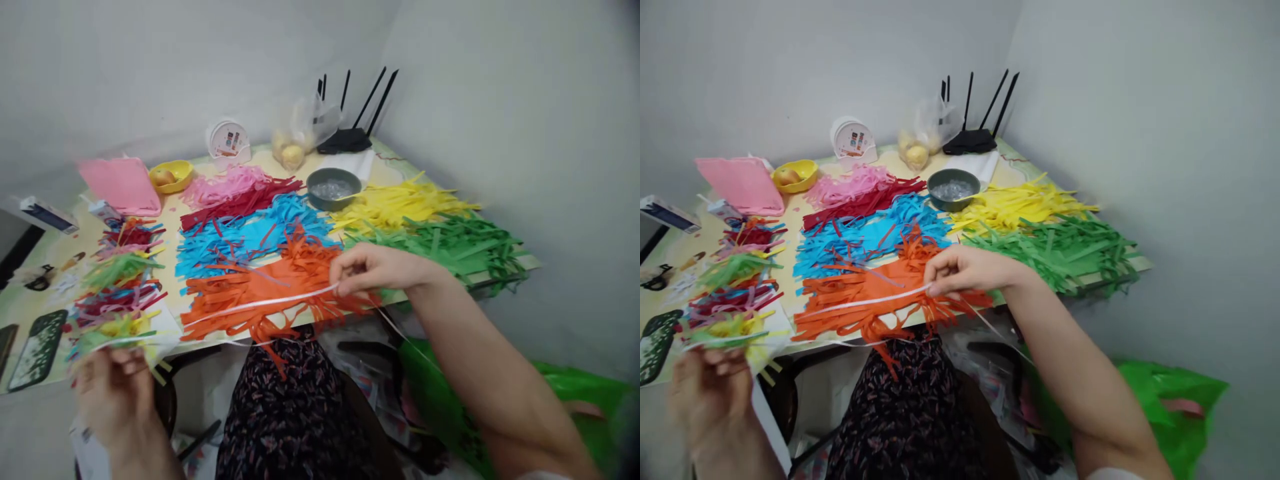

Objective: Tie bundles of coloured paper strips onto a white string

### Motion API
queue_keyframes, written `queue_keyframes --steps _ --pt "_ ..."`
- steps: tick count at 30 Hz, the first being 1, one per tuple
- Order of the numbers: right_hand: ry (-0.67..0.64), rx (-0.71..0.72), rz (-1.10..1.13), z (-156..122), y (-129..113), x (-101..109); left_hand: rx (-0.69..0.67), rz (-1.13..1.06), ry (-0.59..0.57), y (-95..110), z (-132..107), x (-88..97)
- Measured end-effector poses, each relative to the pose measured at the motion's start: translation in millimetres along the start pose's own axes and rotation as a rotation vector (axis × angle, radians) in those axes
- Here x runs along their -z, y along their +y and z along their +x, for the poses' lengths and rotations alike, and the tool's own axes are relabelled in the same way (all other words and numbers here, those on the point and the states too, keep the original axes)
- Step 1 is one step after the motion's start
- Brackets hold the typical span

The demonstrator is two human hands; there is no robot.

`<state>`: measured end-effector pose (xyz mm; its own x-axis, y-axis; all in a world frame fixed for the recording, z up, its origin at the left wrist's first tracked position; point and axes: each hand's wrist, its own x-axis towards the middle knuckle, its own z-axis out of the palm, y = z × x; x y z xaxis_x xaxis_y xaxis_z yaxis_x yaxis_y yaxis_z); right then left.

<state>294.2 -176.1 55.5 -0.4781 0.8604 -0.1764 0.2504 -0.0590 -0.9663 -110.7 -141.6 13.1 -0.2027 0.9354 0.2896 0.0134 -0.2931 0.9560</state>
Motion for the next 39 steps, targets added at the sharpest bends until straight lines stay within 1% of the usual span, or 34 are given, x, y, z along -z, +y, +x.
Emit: queue_keyframes --steps 1,2,3,4,5,6,7,8,9,10,11,12,13,14,16,17,18,19,20,21,22,23,24,25,26,28,29,31,32,33,35,36,37,39 --pt "0.097 0.04 0.008 3 -1 0 -0.017 0.059 -0.176 1 -8 -8.0" --pt "0.187 0.08 -0.009 7 -5 -3 -0.018 0.114 -0.365 5 -17 -20.4" --pt "0.255 0.115 -0.057 13 -12 -9 0.008 0.165 -0.519 10 -27 -36.3" --pt "0.288 0.14 -0.133 18 -20 -18 0.047 0.235 -0.664 16 -36 -54.3" --pt "0.279 0.157 -0.236 24 -29 -27 0.068 0.269 -0.71 22 -44 -73.3" --pt "0.246 0.168 -0.34 29 -39 -36 0.073 0.24 -0.659 28 -49 -91.9" --pt "0.216 0.175 -0.431 32 -48 -44 0.092 0.176 -0.635 32 -52 -108.8" --pt "0.198 0.177 -0.495 34 -55 -50 0.129 0.102 -0.673 35 -52 -122.7" --pt "0.189 0.177 -0.526 35 -60 -54 0.175 0.048 -0.741 35 -49 -132.7" --pt "0.182 0.176 -0.527 33 -62 -54 0.228 0.011 -0.821 34 -45 -138.0" --pt "0.171 0.169 -0.505 30 -60 -52 0.272 -0.009 -0.867 31 -39 -138.5" --pt "0.141 0.157 -0.47 25 -56 -47 0.292 -0.029 -0.838 26 -31 -134.2" --pt "0.097 0.138 -0.427 19 -48 -40 0.281 -0.068 -0.723 21 -22 -125.8" --pt "0.05 0.109 -0.383 11 -39 -31 0.239 -0.136 -0.542 15 -12 -114.1" --pt "0.01 0.018 -0.285 -6 -17 -14 0.088 -0.332 -0.097 6 6 -86.2" --pt "0.032 -0.033 -0.228 -14 -7 -6 0.022 -0.398 0.045 3 12 -73.0" --pt "0.082 -0.074 -0.169 -21 1 -1 -0.028 -0.396 0.098 1 16 -62.3" --pt "0.158 -0.097 -0.119 -26 6 3 -0.043 -0.312 0.033 2 16 -55.2" --pt "0.241 -0.102 -0.085 -28 8 4 -0.022 -0.174 -0.13 4 14 -52.5" --pt "0.318 -0.089 -0.073 -27 6 3 0.014 -0.006 -0.333 8 8 -54.6" --pt "0.376 -0.062 -0.086 -24 1 0 0.053 0.153 -0.52 14 1 -61.3" --pt "0.405 -0.028 -0.121 -20 -6 -5 0.088 0.26 -0.656 20 -8 -72.1" --pt "0.404 0.005 -0.168 -14 -14 -11 0.104 0.3 -0.708 26 -17 -85.8" --pt "0.381 0.032 -0.218 -8 -22 -18 0.107 0.272 -0.689 31 -24 -101.2" --pt "0.349 0.049 -0.259 -4 -28 -26 0.143 0.194 -0.706 34 -31 -116.7" --pt "0.311 0.043 -0.291 0 -32 -43 0.286 0.011 -0.866 33 -41 -143.0" --pt "0.317 0.027 -0.278 -1 -29 -51 0.37 -0.06 -0.945 29 -43 -151.9" --pt "0.356 -0.015 -0.201 -8 -13 -66 0.501 -0.128 -1.03 16 -47 -160.5" --pt "0.37 -0.038 -0.147 -12 -2 -70 0.542 -0.129 -1.046 8 -48 -161.0" --pt "0.352 -0.068 -0.094 -16 11 -71 0.562 -0.119 -1.056 1 -49 -159.9" --pt "0.305 -0.14 -0.089 -21 34 -61 0.555 -0.083 -1.075 -12 -50 -156.0" --pt "0.332 -0.196 -0.176 -20 44 -50 0.543 -0.069 -1.069 -16 -50 -154.2" --pt "0.411 -0.263 -0.314 -17 52 -35 0.531 -0.07 -1.042 -18 -49 -152.9" --pt "0.676 -0.457 -0.712 -5 64 1 0.513 -0.11 -0.951 -19 -48 -151.7"
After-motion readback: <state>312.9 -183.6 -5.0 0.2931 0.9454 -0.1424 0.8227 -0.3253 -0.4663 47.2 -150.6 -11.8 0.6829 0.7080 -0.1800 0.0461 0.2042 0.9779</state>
